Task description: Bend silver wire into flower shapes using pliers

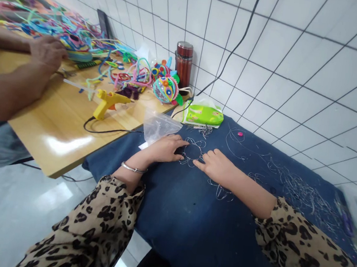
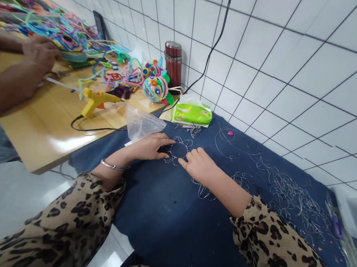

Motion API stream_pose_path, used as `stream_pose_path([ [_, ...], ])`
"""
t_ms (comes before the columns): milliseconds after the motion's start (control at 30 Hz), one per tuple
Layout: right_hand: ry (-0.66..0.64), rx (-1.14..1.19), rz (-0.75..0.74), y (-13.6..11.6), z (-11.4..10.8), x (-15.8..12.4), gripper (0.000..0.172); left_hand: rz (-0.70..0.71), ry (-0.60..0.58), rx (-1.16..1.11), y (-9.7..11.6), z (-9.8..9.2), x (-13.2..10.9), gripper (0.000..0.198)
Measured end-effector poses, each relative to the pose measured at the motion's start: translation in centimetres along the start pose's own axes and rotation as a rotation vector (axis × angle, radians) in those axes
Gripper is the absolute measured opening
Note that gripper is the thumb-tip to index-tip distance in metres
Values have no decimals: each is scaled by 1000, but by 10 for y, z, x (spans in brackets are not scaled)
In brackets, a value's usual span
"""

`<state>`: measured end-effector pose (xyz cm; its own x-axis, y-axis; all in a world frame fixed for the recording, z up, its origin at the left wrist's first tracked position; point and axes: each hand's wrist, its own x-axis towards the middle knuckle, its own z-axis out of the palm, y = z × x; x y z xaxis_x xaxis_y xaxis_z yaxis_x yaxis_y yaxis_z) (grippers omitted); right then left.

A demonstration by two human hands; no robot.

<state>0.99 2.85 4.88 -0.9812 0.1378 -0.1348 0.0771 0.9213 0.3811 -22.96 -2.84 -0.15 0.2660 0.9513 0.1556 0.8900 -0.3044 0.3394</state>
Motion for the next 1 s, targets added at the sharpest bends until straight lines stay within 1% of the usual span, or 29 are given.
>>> stream_pose_path([
  [100,9,25,-11,6,-3,0,39,0,2,-15,1,-2,-1,54],
  [167,19,64,12,17,-4,-1,40,8,10,-32,1,-3,-1,53],
  [200,28,96,55,24,-4,-3,43,14,11,-44,0,-3,-1,52],
  [267,56,207,216,41,-2,-8,52,21,17,-69,-1,-4,-1,50],
  [300,77,310,320,48,0,-11,53,20,23,-80,-1,-4,-1,49],
  [367,125,638,474,61,8,-19,48,7,48,-92,-2,-4,0,46],
  [500,110,772,521,70,24,-35,37,-10,97,-94,-3,-3,2,40],
  [667,110,826,562,66,32,-45,32,1,126,-86,-5,-1,3,38],
  [833,91,760,601,69,39,-50,31,16,135,-75,-8,3,4,36],
  [900,60,704,623,72,45,-53,30,20,144,-79,-8,3,4,36],
  [1000,-22,621,644,78,54,-61,28,27,151,-88,-6,1,4,33],
])
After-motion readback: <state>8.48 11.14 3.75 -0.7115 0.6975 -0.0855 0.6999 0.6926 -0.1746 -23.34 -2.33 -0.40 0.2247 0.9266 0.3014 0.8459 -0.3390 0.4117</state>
